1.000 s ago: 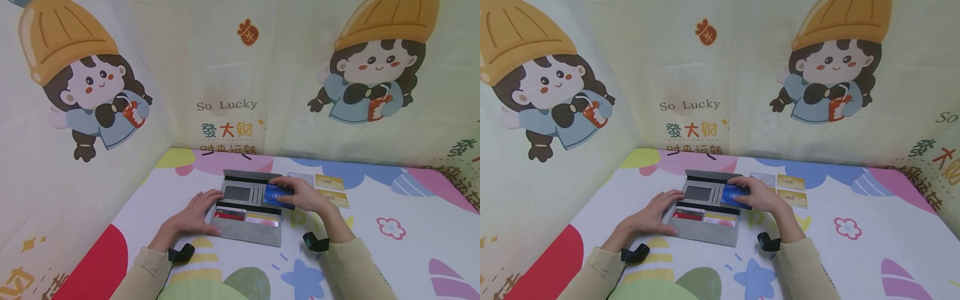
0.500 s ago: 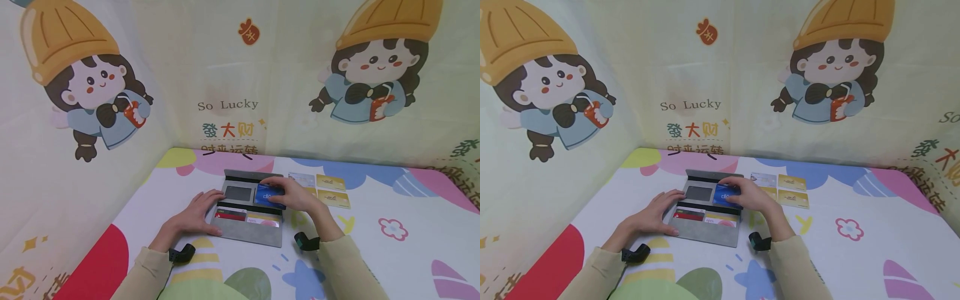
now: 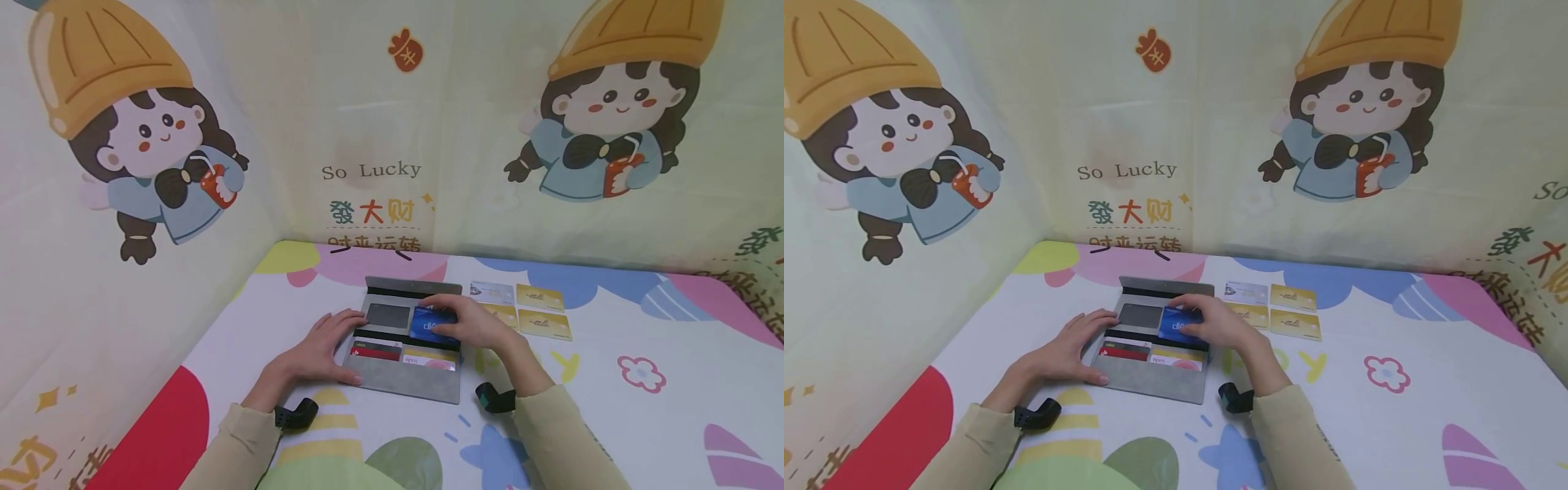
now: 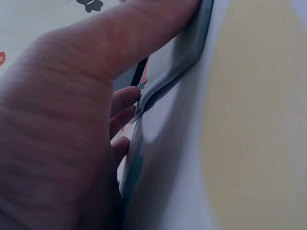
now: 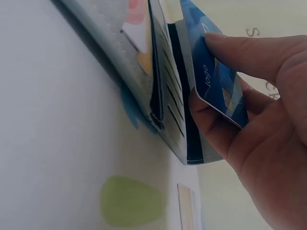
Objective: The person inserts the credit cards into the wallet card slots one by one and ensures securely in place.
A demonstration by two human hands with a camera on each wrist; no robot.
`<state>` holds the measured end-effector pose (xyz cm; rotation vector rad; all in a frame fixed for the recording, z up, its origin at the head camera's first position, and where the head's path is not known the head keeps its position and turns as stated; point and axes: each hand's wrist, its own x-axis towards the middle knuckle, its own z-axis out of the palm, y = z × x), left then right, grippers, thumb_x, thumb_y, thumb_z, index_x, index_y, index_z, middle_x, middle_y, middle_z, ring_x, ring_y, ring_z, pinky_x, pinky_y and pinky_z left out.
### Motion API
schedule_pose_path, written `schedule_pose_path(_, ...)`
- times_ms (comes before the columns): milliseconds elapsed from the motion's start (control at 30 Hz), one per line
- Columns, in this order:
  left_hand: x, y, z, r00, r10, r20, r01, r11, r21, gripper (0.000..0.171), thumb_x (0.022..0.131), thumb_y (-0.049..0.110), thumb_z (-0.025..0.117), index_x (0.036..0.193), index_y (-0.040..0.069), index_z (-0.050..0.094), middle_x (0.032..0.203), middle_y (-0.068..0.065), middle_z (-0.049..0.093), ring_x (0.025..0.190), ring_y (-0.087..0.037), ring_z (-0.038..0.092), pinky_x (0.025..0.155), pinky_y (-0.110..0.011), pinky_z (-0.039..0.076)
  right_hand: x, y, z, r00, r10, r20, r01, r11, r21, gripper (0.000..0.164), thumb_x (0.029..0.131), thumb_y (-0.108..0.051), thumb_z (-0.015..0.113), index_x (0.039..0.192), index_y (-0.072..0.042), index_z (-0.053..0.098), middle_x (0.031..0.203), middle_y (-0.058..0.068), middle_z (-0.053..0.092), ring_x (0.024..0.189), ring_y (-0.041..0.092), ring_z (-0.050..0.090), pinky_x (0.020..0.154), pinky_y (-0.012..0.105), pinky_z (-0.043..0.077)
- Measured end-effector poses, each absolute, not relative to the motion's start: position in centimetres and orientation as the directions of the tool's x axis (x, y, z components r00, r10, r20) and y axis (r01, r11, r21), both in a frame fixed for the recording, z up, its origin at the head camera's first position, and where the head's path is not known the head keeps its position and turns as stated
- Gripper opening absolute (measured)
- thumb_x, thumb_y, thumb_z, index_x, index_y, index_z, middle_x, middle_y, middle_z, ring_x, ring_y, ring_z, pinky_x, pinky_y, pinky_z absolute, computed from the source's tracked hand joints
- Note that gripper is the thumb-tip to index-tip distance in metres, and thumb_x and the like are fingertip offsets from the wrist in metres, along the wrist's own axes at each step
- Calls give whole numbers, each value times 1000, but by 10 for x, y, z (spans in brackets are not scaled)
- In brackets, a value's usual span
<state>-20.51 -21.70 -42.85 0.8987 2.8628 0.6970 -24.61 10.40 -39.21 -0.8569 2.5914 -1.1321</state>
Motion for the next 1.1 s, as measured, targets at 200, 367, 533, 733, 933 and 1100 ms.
schedule_pose_path(200, -204, -217, -429, -831, 552, 73, 524, 731, 437, 98, 62, 69, 69, 141, 20, 37, 147, 3, 29, 134, -14, 20, 110, -46, 4, -246, 103, -397, -789, -610, 65, -465, 526, -712, 41, 89, -13, 64, 127, -24, 57, 123, 1, 56, 107, 20, 51, 96, 47, 40)
schedule_pose_path(367, -204, -217, -429, -832, 550, 75, 524, 732, 436, 99, 62, 69, 69, 141, 20, 37, 147, 2, 29, 135, -14, 20, 110, -47, 4, -246, 102, -399, -771, -633, 67, -479, 508, -716, 41, 89, -11, 62, 128, -23, 56, 122, 2, 56, 105, 21, 51, 95, 47, 40)
schedule_pose_path(533, -204, -217, -428, -830, 553, 76, 526, 729, 437, 99, 62, 69, 69, 141, 20, 37, 147, 2, 28, 135, -14, 20, 110, -47, 5, -245, 101, -400, -778, -627, 43, -461, 522, -717, 40, 89, -10, 63, 126, -25, 57, 120, 0, 57, 103, 20, 51, 94, 46, 42)
schedule_pose_path(733, -204, -218, -428, -829, 555, 73, 527, 730, 435, 99, 62, 70, 68, 141, 20, 37, 147, 2, 28, 134, -14, 20, 110, -47, 6, -244, 99, -401, -777, -628, 33, -450, 519, -727, 41, 88, -8, 63, 125, -25, 57, 120, -2, 56, 103, 19, 52, 95, 44, 42)
schedule_pose_path(933, -206, -218, -429, -825, 559, 82, 534, 724, 436, 99, 62, 70, 68, 141, 19, 37, 147, 1, 28, 134, -15, 20, 110, -46, 6, -242, 99, -401, -762, -646, 51, -466, 491, -736, 42, 89, -5, 61, 127, -23, 56, 123, 2, 55, 104, 22, 52, 94, 46, 42)
schedule_pose_path(1100, -207, -218, -430, -819, 566, 96, 546, 718, 432, 100, 62, 71, 67, 141, 18, 37, 146, 1, 29, 134, -14, 21, 110, -46, 6, -242, 99, -401, -761, -647, 41, -460, 494, -738, 42, 89, -5, 62, 126, -25, 55, 123, 0, 55, 105, 21, 51, 94, 46, 42)
